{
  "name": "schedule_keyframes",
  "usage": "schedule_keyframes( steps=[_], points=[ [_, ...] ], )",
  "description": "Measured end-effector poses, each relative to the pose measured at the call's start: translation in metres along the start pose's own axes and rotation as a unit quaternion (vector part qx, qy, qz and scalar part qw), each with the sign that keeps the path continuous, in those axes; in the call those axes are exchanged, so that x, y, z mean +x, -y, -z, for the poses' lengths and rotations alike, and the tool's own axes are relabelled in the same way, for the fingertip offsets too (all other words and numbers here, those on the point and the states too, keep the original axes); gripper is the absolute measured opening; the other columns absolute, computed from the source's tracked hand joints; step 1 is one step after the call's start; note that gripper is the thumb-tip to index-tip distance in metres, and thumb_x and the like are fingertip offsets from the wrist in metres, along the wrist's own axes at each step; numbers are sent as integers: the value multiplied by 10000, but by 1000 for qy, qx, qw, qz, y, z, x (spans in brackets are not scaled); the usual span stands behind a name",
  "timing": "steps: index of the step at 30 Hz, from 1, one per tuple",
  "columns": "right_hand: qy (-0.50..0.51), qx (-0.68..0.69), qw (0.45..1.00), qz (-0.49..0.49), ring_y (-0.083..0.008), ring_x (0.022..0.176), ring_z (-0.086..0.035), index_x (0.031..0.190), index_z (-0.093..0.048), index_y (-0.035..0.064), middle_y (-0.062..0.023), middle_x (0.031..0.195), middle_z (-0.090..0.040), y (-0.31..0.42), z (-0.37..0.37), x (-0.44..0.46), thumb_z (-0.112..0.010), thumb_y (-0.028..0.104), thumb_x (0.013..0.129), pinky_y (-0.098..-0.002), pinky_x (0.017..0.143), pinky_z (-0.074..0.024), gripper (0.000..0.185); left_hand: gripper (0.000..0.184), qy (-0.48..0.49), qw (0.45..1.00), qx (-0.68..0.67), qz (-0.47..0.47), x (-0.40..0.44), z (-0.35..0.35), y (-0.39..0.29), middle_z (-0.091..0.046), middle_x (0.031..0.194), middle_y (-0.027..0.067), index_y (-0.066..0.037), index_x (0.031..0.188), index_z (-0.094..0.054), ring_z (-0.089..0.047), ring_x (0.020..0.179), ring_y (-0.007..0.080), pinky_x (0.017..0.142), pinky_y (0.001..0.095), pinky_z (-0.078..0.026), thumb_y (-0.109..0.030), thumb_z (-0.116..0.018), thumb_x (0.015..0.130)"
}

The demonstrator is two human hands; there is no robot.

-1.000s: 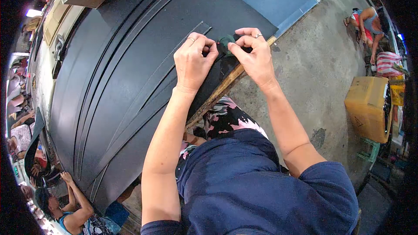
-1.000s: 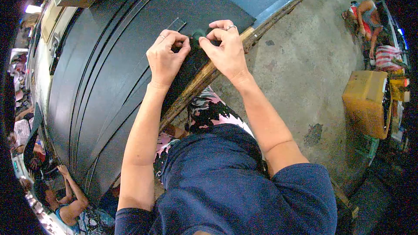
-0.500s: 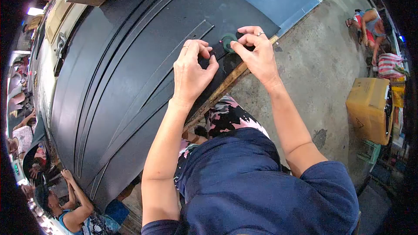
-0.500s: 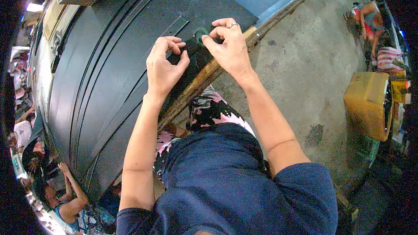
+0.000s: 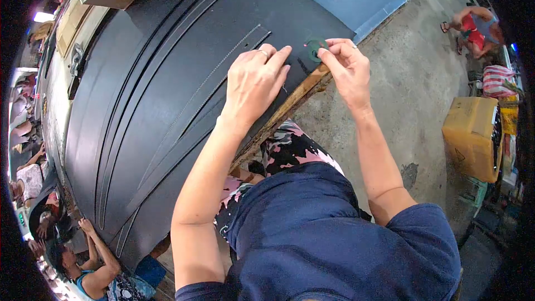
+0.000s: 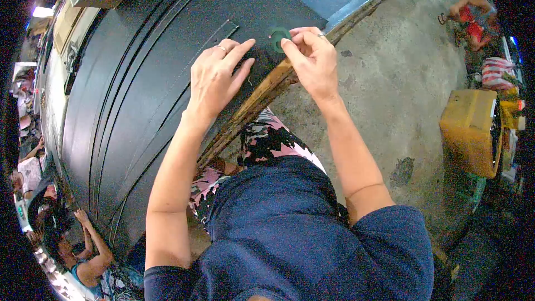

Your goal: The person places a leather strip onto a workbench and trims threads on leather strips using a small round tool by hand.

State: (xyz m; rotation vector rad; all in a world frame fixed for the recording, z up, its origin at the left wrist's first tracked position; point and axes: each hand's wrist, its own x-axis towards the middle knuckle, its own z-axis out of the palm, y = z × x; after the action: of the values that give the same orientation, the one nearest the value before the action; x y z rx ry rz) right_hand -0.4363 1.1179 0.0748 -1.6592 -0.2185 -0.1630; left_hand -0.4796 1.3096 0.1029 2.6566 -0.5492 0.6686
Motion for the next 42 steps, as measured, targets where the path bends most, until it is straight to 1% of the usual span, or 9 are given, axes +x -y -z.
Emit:
schedule_keyframes(
  steps=[5, 10, 13, 19, 28, 31, 35, 37, 42],
  points=[
    [22, -65, 996, 50, -89, 704, -582, 743, -608, -36, -100, 996, -618, 7, 0, -12, -693, 40, 817, -245, 635, -477, 136, 72, 23, 996, 28, -78, 12, -4, 10, -611, 794, 26, -102, 792, -663, -609, 737, 226, 720, 348, -478, -137, -707, 746],
    [46, -108, 991, 64, -188, 893, -612, 741, -624, -21, -136, 1018, -612, 5, -4, -13, -715, 77, 790, -279, 658, -493, 143, 80, -6, 998, 20, -63, 10, -7, 10, -620, 792, 29, -101, 766, -641, -614, 741, 222, 722, 346, -481, -117, -710, 731],
    [63, -83, 994, 15, -223, 973, -592, 740, -626, -21, -145, 1042, -604, 12, -5, -14, -719, 92, 786, -296, 659, -496, 154, 87, -21, 999, 10, -48, 7, -10, 9, -624, 789, 31, -99, 758, -631, -617, 746, 221, 722, 345, -482, -114, -711, 727],
    [65, -100, 992, 42, -237, 1003, -584, 731, -623, -27, -159, 1057, -598, 9, -6, -13, -718, 91, 786, -310, 662, -499, 160, 93, -27, 999, 3, -35, 6, -11, 8, -619, 780, 33, -95, 750, -627, -616, 742, 223, 715, 348, -480, -118, -715, 730],
    [77, -136, 986, 54, -221, 973, -590, 729, -620, -31, -150, 1075, -602, 7, -4, -12, -726, 102, 776, -314, 740, -492, 176, 101, -43, 999, -6, -33, 4, -13, 8, -614, 764, 32, -93, 742, -625, -610, 724, 228, 700, 345, -476, -111, -722, 720],
    [83, -105, 991, 21, -211, 944, -594, 730, -620, -33, -142, 1078, -602, 11, -4, -13, -729, 107, 776, -311, 757, -487, 184, 103, -45, 999, -9, -23, 3, -13, 8, -619, 769, 31, -91, 736, -623, -614, 732, 229, 706, 344, -479, -105, -723, 715],
    [73, -95, 992, 27, -206, 913, -597, 736, -628, -23, -143, 1081, -597, 9, -4, -12, -731, 107, 778, -288, 709, -485, 172, 79, -67, 997, -29, -20, 0, -14, 8, -606, 763, 53, -68, 719, -593, -603, 737, 227, 756, 346, -479, -84, -670, 707],
    [66, -73, 995, 8, -198, 892, -599, 740, -631, -18, -141, 1084, -593, 10, -5, -12, -730, 104, 780, -275, 691, -482, 163, 82, -74, 997, -33, -22, -1, -15, 8, -611, 767, 52, -68, 714, -593, -604, 741, 226, 756, 346, -479, -83, -673, 704],
    [70, -112, 990, 42, -156, 810, -600, 741, -628, -20, -132, 1079, -585, 8, -5, -12, -731, 98, 782, -265, 675, -482, 161, 80, -80, 996, -31, -19, -3, -16, 8, -617, 775, 51, -69, 721, -598, -607, 749, 225, 761, 346, -481, -83, -676, 706]
  ],
)
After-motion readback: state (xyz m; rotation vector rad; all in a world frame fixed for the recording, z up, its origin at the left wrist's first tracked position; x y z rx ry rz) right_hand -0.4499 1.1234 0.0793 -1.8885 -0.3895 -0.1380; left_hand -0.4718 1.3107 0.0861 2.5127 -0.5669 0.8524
